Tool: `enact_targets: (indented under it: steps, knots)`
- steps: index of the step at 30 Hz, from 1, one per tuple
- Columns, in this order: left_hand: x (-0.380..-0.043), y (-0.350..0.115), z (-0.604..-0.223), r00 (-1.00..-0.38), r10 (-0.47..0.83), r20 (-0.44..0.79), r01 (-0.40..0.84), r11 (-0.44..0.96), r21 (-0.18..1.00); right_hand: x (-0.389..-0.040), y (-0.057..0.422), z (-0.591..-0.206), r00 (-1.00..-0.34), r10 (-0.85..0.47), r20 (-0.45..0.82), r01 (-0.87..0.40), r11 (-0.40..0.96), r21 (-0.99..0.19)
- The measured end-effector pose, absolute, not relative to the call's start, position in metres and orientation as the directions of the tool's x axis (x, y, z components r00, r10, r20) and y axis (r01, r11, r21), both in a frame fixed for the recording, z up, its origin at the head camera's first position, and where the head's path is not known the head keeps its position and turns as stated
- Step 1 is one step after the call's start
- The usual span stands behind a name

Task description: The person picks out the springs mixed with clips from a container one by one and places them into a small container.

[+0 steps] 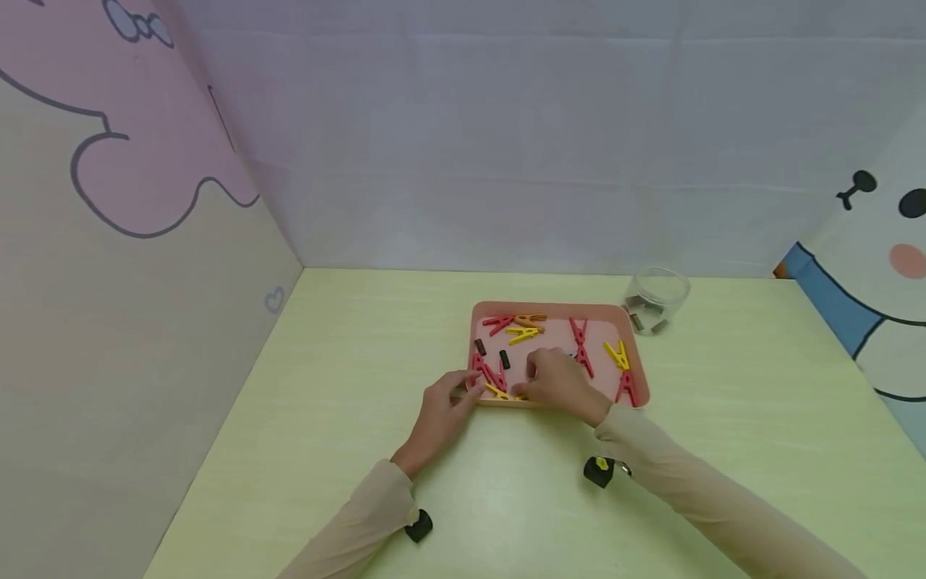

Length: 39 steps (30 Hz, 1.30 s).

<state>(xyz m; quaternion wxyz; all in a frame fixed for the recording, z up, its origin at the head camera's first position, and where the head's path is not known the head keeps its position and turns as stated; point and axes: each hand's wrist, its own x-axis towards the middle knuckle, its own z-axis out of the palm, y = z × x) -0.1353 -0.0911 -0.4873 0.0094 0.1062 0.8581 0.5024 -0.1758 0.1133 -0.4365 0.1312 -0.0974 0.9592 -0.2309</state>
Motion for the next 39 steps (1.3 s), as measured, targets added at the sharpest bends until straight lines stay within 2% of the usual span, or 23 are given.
enact_targets:
  steps: [11, 23, 28, 32, 39]
  knots:
    - [-0.135, -0.089, -0.488, -0.982, 0.172, 0.081, 0.155, 0.475, 0.866, -0.177, 0.113, -0.439, -0.942, -0.265, -0.205, -0.136, 0.863, -0.486]
    - [-0.136, -0.089, -0.487, -0.981, 0.170, 0.089, 0.162, 0.483, 0.860, -0.179, 0.118, -0.433, -0.938, -0.310, -0.153, -0.166, 0.793, -0.586]
    - [-0.136, -0.088, -0.487, -0.981, 0.173, 0.087, 0.161, 0.486, 0.859, -0.177, 0.124, -0.427, -0.938, -0.307, -0.158, -0.141, 0.758, -0.637]
    - [-0.135, -0.088, -0.485, -0.980, 0.176, 0.090, 0.165, 0.483, 0.860, -0.176, 0.130, -0.421, -0.943, -0.290, -0.162, -0.116, 0.745, -0.657]
    - [-0.134, -0.089, -0.485, -0.981, 0.172, 0.093, 0.166, 0.485, 0.859, -0.176, 0.141, -0.418, -0.945, -0.303, -0.126, -0.144, 0.728, -0.670]
